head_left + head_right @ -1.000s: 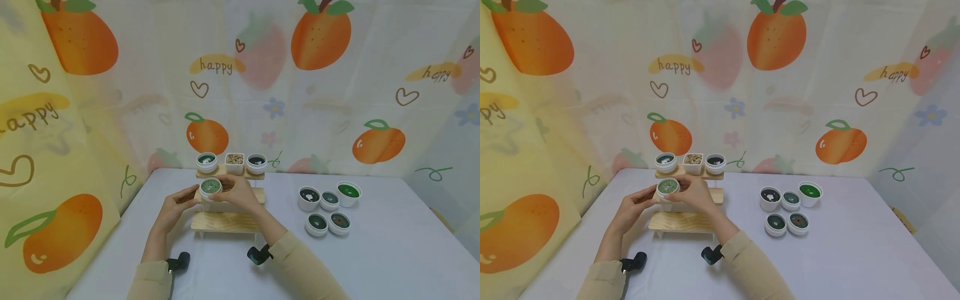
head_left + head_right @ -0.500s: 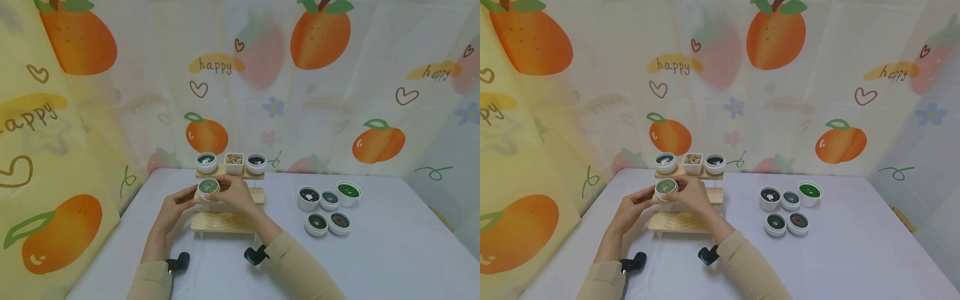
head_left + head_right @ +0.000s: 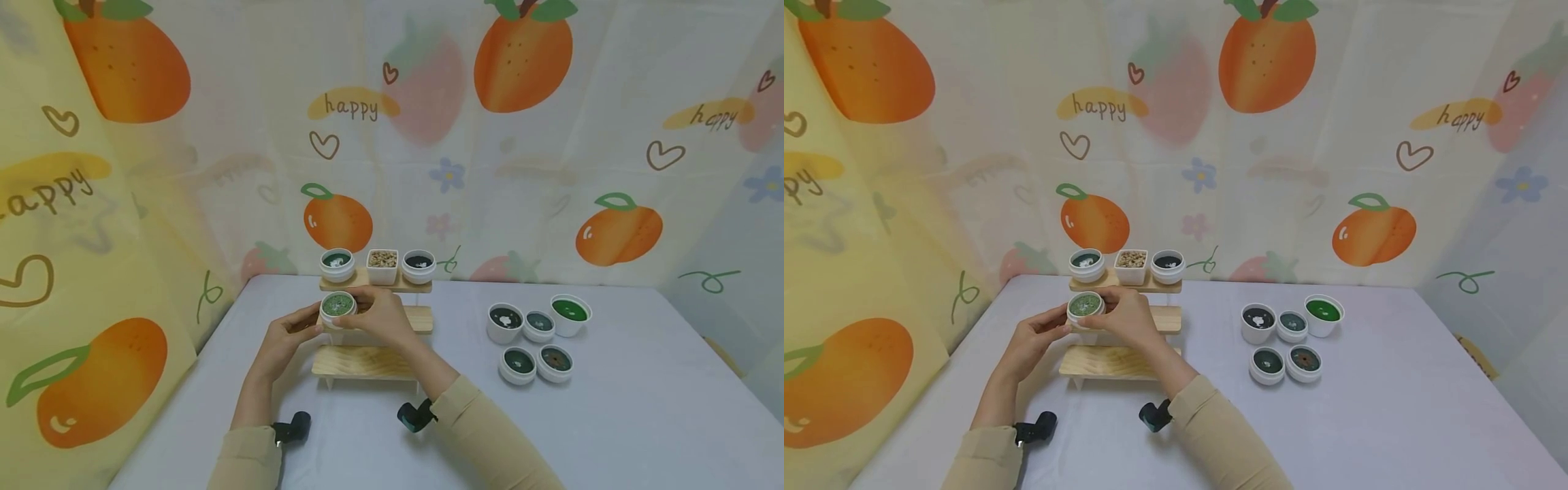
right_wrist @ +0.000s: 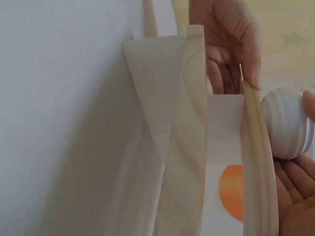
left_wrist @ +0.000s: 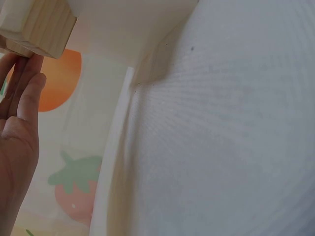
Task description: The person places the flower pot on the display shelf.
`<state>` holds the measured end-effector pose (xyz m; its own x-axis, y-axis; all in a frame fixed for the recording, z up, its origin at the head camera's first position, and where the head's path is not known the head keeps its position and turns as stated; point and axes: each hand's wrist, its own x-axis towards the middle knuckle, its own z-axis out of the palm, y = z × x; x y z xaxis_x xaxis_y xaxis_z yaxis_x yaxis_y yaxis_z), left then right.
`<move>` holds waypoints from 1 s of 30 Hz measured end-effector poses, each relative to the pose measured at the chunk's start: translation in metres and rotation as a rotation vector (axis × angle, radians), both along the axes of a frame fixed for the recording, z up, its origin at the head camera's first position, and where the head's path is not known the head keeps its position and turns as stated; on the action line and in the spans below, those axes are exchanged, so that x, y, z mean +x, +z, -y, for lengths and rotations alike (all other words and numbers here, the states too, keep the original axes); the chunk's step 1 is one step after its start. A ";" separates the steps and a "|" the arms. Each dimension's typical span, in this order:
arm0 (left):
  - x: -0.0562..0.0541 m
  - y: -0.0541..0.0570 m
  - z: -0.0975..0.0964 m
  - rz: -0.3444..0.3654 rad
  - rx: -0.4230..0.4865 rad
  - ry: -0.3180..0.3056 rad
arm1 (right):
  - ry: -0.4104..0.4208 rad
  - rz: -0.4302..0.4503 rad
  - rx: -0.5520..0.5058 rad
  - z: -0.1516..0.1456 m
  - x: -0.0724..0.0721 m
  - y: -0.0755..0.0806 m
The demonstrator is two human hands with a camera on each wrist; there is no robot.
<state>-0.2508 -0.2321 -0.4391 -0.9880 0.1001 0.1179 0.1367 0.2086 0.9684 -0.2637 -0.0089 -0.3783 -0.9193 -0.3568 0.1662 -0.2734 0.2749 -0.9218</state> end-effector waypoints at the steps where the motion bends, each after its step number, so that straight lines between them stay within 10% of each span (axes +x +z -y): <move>1: 0.000 0.000 0.000 0.000 0.003 0.000 | 0.001 -0.001 0.003 0.000 0.000 0.000; 30: -0.003 -0.005 0.002 -0.017 0.050 -0.026 | -0.023 -0.021 0.008 -0.013 0.006 0.000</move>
<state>-0.2533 -0.2341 -0.4441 -0.9830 0.1188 0.1403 0.1580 0.1559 0.9750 -0.2580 0.0037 -0.3785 -0.9236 -0.3372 0.1825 -0.2860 0.2888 -0.9137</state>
